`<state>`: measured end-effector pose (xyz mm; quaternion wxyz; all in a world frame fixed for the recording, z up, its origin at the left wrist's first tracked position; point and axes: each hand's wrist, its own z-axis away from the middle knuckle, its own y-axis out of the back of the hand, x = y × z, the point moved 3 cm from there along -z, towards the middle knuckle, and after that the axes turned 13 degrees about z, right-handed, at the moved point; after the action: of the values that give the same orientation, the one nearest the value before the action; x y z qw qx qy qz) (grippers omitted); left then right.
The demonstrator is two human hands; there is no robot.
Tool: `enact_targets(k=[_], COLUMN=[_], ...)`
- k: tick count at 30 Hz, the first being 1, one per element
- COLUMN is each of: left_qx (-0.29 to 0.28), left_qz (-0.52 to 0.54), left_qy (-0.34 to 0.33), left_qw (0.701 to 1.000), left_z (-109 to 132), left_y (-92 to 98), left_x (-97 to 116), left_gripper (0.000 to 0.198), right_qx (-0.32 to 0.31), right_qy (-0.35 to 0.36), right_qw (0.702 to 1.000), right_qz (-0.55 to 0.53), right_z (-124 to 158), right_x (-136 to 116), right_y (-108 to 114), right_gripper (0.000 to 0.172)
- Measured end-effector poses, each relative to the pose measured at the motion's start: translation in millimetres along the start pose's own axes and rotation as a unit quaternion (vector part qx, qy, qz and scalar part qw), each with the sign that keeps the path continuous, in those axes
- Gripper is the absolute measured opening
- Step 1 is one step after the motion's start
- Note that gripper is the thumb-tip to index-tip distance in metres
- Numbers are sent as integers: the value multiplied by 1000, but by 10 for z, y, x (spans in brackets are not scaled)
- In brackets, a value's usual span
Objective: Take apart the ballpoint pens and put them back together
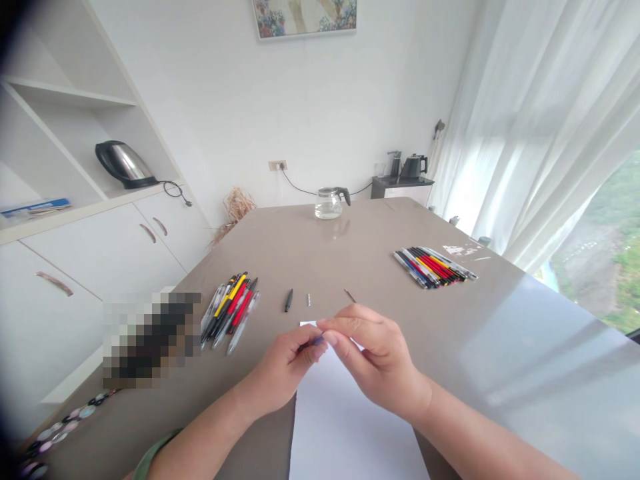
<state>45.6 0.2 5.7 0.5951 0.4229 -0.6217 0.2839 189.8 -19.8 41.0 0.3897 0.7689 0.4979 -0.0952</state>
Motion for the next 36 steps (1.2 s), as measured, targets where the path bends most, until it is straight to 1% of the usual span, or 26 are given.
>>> enact_targets(k=[3, 6, 10, 14, 16, 18, 23, 25, 29, 33, 36], left_qx=[-12, -15, -12, 0, 3, 2, 3, 5, -4, -4, -5], left_qz=[-24, -34, -41, -49, -50, -54, -62, -59, -51, -51, -53], left_qy=[-3, -10, -15, -21, -26, -26, -13, -16, -23, -28, -33], left_qw=[1000, 999, 999, 999, 998, 998, 998, 998, 998, 998, 998], left_z=[11, 11, 1, -2, -1, -3, -22, -27, -20, -12, -13], left_y=[-13, -15, -13, -11, -14, -20, -21, -17, -13, -7, -6], left_x=[-17, -37, -53, -50, -39, -28, -13, -14, -38, -57, -54], left_gripper=[20, 17, 17, 19, 18, 18, 17, 17, 17, 16, 15], right_qx=[24, 24, 0, -9, -7, 7, 86, 101, 80, 64, 61], right_qy=[8, 51, 130, 159, 160, 154, 113, 99, 77, 64, 72], right_qw=[999, 997, 987, 980, 981, 983, 987, 989, 994, 995, 993], right_qz=[30, 54, 91, 121, 109, 95, 78, 52, 16, 42, 69], right_z=[1, -4, 11, 24, 21, 20, 81, 115, 137, 116, 99], right_x=[-28, -47, -48, -54, -81, -116, -122, -90, -43, -49, -66], right_y=[36, 52, 33, 7, 6, 23, 108, 113, 66, 44, 48], right_gripper=[31, 30, 39, 46, 46, 42, 34, 33, 31, 29, 27])
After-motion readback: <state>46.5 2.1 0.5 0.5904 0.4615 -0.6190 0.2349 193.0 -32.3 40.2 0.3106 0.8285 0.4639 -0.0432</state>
